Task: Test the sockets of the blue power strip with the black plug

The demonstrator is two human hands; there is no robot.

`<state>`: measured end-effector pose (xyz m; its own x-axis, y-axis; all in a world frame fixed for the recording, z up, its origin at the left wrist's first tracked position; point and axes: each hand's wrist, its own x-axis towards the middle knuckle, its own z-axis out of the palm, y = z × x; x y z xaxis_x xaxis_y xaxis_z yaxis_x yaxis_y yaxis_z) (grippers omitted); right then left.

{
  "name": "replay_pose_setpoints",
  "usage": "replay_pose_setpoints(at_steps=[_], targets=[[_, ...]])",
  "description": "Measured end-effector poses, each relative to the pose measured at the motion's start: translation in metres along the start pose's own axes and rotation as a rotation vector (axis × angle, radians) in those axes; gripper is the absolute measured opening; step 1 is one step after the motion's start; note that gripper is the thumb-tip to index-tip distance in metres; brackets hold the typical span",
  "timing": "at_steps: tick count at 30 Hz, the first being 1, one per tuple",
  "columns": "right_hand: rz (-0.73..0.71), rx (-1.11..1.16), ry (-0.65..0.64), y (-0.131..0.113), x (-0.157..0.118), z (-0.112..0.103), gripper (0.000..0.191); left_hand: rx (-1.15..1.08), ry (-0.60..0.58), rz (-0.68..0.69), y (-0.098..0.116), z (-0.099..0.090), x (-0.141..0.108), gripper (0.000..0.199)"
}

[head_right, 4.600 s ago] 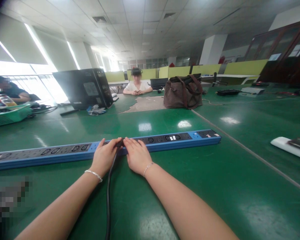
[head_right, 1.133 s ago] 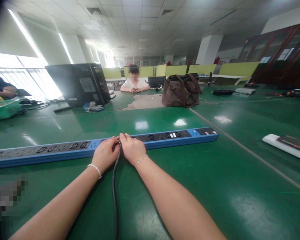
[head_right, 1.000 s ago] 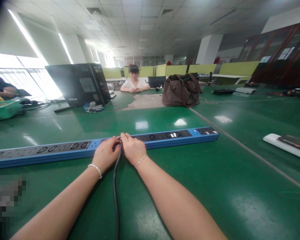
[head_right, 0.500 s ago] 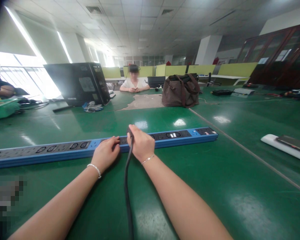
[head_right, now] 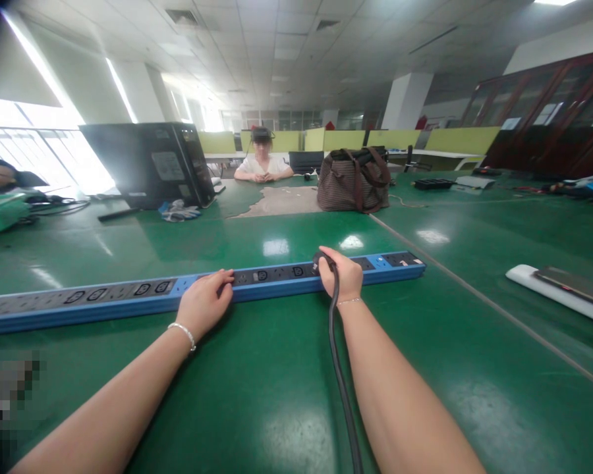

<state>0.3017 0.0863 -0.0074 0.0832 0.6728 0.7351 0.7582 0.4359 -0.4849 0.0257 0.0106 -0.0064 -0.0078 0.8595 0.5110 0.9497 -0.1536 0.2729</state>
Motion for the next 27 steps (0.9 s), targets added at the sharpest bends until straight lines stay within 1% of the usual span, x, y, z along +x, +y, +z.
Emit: replay_pose_setpoints(at_steps=[3, 9, 16, 23, 27], targets=[[-0.026, -0.015, -0.056, -0.001, 0.0, 0.0, 0.033, 0.003, 0.002, -0.003, -0.001, 0.001, 0.0, 0.026], [-0.107, -0.077, -0.104, -0.006, 0.0, 0.001, 0.032, 0.004, -0.004, -0.007, 0.0, 0.001, 0.0, 0.027], [-0.198, -0.19, -0.104, -0.017, -0.006, 0.002, 0.031, 0.0, 0.013, 0.01, 0.001, -0.001, 0.0, 0.027], [-0.298, -0.287, -0.123, -0.011, -0.019, -0.006, 0.035, 0.022, 0.019, 0.018, 0.0, 0.002, -0.001, 0.029], [-0.354, -0.279, -0.162, -0.011, -0.017, -0.008, 0.035, 0.016, 0.021, 0.022, 0.0, 0.003, -0.001, 0.028]])
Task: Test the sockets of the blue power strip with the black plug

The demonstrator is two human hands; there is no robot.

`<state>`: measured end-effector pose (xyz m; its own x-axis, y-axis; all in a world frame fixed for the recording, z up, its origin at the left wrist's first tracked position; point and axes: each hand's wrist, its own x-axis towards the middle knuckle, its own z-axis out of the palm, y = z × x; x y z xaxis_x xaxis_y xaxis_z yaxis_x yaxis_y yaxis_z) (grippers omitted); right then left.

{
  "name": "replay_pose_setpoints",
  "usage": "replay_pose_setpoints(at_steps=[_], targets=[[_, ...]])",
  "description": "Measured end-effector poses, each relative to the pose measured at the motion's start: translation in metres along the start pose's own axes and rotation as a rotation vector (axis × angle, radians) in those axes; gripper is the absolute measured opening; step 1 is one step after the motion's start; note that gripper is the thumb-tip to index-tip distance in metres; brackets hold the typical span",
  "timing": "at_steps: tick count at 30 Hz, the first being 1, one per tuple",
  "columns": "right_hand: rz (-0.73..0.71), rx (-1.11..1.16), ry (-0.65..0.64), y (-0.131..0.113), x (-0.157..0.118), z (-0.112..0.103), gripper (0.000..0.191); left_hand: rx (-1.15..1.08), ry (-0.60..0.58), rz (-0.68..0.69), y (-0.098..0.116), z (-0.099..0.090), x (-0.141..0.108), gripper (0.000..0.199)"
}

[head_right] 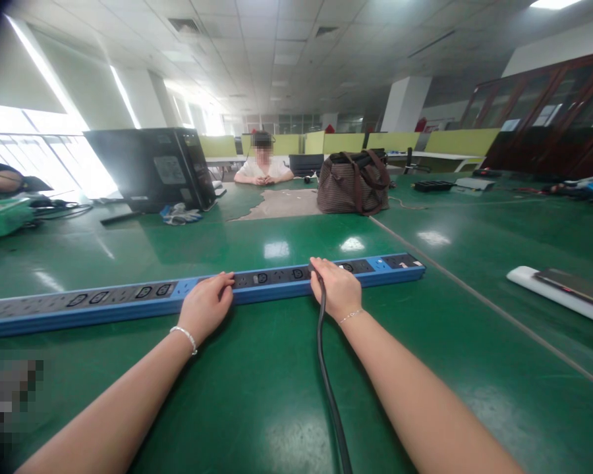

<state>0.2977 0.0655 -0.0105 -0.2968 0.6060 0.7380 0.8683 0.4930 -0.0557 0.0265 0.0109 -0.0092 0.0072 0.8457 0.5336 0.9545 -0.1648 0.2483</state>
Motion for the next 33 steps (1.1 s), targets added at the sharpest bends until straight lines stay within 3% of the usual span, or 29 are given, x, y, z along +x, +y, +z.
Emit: replay_pose_setpoints(at_steps=[7, 13, 22, 29, 33], targets=[[0.038, -0.053, -0.054, -0.003, 0.01, -0.003, 0.033, 0.012, 0.01, 0.012, 0.0, 0.001, -0.001, 0.027], [-0.047, -0.029, -0.007, -0.002, 0.003, -0.001, 0.034, 0.024, 0.021, 0.011, 0.0, 0.002, -0.001, 0.027], [0.038, -0.019, 0.084, -0.002, 0.0, 0.008, 0.029, 0.118, 0.033, 0.054, 0.002, 0.004, -0.002, 0.032], [0.109, -0.097, 0.061, -0.004, 0.0, 0.009, 0.033, 0.297, -0.045, 0.18, 0.01, -0.002, -0.003, 0.029], [0.133, -0.105, 0.042, -0.006, 0.0, 0.008, 0.035, 0.326, 0.006, 0.206, 0.014, 0.001, -0.008, 0.029]])
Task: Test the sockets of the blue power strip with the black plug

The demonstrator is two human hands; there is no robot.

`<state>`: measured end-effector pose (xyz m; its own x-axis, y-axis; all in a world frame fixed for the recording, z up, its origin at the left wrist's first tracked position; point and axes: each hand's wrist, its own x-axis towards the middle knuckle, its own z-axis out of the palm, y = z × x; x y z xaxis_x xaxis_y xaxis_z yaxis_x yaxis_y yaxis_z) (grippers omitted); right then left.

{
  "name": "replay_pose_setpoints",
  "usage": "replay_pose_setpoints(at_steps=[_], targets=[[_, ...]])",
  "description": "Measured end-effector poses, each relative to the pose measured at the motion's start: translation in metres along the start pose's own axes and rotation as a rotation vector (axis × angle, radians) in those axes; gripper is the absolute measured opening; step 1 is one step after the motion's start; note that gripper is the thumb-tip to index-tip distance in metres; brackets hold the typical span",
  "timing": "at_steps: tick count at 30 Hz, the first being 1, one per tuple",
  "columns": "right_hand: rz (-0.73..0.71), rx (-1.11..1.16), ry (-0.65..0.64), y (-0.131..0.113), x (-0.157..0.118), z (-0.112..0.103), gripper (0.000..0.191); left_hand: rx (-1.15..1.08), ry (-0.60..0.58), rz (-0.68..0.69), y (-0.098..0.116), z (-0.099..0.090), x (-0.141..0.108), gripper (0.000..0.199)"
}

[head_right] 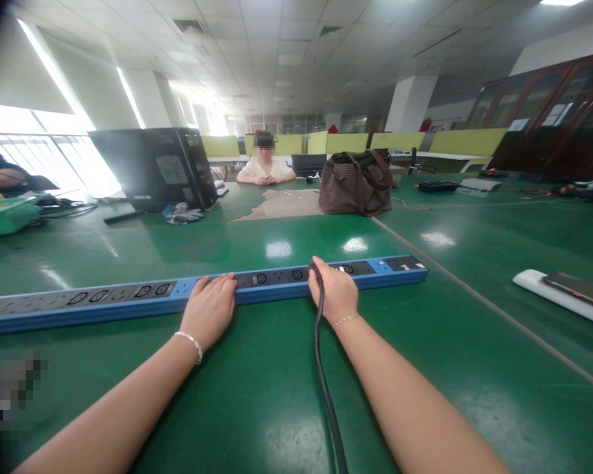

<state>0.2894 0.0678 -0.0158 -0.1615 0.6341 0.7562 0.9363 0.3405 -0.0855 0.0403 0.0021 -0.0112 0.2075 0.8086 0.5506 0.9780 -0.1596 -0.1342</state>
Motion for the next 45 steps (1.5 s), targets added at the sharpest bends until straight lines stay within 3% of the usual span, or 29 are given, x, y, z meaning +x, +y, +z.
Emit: replay_pose_setpoints(at_steps=[7, 17, 20, 32, 40, 45], targets=[[0.008, 0.041, -0.009, 0.0, 0.0, 0.001, 0.034, -0.016, 0.026, 0.046, 0.013, 0.004, -0.003, 0.031], [0.05, 0.009, -0.103, -0.003, 0.005, -0.008, 0.034, -0.043, -0.041, -0.01, 0.022, 0.003, -0.006, 0.046], [0.071, -0.008, -0.129, -0.004, 0.006, -0.01, 0.034, -0.051, -0.033, -0.03, 0.023, 0.005, -0.005, 0.043], [0.001, 0.061, -0.117, -0.003, -0.001, -0.01, 0.039, -0.044, -0.054, -0.016, 0.022, 0.003, -0.006, 0.045], [0.126, -0.014, -0.149, -0.006, 0.005, -0.01, 0.036, -0.065, -0.047, -0.03, 0.021, 0.003, -0.005, 0.043], [0.014, -0.012, -0.122, -0.004, 0.006, -0.011, 0.038, -0.064, -0.044, -0.032, 0.021, 0.002, -0.004, 0.042]])
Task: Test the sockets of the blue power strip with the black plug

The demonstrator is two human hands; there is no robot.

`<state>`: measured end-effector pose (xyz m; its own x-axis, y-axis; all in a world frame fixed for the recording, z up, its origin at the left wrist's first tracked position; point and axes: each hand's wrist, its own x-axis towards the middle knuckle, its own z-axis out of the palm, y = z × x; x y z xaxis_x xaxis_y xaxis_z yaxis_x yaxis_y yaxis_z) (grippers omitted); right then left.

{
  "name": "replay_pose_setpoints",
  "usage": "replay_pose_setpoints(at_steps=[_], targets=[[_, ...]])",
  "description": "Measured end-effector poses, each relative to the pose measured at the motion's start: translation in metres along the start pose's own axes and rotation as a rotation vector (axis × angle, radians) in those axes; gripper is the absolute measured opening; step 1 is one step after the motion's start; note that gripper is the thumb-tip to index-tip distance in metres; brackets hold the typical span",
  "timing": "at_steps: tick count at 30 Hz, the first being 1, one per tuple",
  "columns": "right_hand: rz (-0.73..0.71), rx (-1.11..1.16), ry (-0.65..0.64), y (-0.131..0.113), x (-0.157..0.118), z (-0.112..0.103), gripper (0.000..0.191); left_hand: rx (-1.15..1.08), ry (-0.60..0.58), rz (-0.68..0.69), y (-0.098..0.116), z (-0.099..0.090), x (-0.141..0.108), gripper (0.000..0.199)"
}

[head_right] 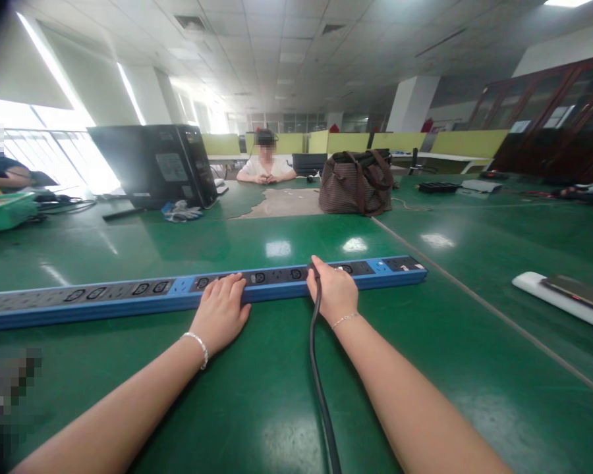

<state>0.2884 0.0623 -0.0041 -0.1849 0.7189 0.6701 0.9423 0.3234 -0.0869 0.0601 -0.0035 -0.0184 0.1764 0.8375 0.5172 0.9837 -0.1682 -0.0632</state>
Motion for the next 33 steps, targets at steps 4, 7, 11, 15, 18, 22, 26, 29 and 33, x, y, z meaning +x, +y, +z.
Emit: replay_pose_setpoints(at_steps=[4, 7, 11, 15, 18, 22, 26, 29, 33], targets=[[-0.114, 0.029, 0.021, 0.002, 0.001, 0.0, 0.036, 0.0, 0.0, -0.004, 0.0, 0.001, 0.0, 0.043], [-0.076, 0.055, 0.017, 0.002, 0.0, 0.003, 0.036, -0.004, 0.002, 0.002, -0.001, 0.001, -0.001, 0.044], [0.065, 0.139, 0.033, 0.002, -0.003, 0.012, 0.039, -0.009, -0.002, 0.013, -0.002, 0.003, -0.002, 0.046], [0.105, 0.163, 0.046, 0.003, -0.002, 0.021, 0.04, -0.014, 0.0, 0.018, -0.003, 0.005, -0.003, 0.046], [0.099, 0.168, 0.028, 0.005, -0.002, 0.025, 0.038, -0.01, -0.001, 0.019, -0.003, 0.006, -0.003, 0.047], [0.099, 0.189, 0.027, 0.006, -0.003, 0.025, 0.037, -0.01, 0.004, 0.017, -0.003, 0.006, -0.003, 0.047], [0.136, 0.278, 0.068, 0.001, -0.002, 0.02, 0.037, -0.015, 0.01, 0.016, -0.003, 0.007, -0.003, 0.047], [0.256, 0.429, 0.126, 0.001, 0.002, 0.015, 0.039, -0.014, 0.013, 0.019, -0.004, 0.007, -0.003, 0.047], [0.382, 0.506, 0.237, 0.026, 0.008, 0.012, 0.04, -0.013, 0.013, 0.019, -0.004, 0.006, -0.003, 0.047]])
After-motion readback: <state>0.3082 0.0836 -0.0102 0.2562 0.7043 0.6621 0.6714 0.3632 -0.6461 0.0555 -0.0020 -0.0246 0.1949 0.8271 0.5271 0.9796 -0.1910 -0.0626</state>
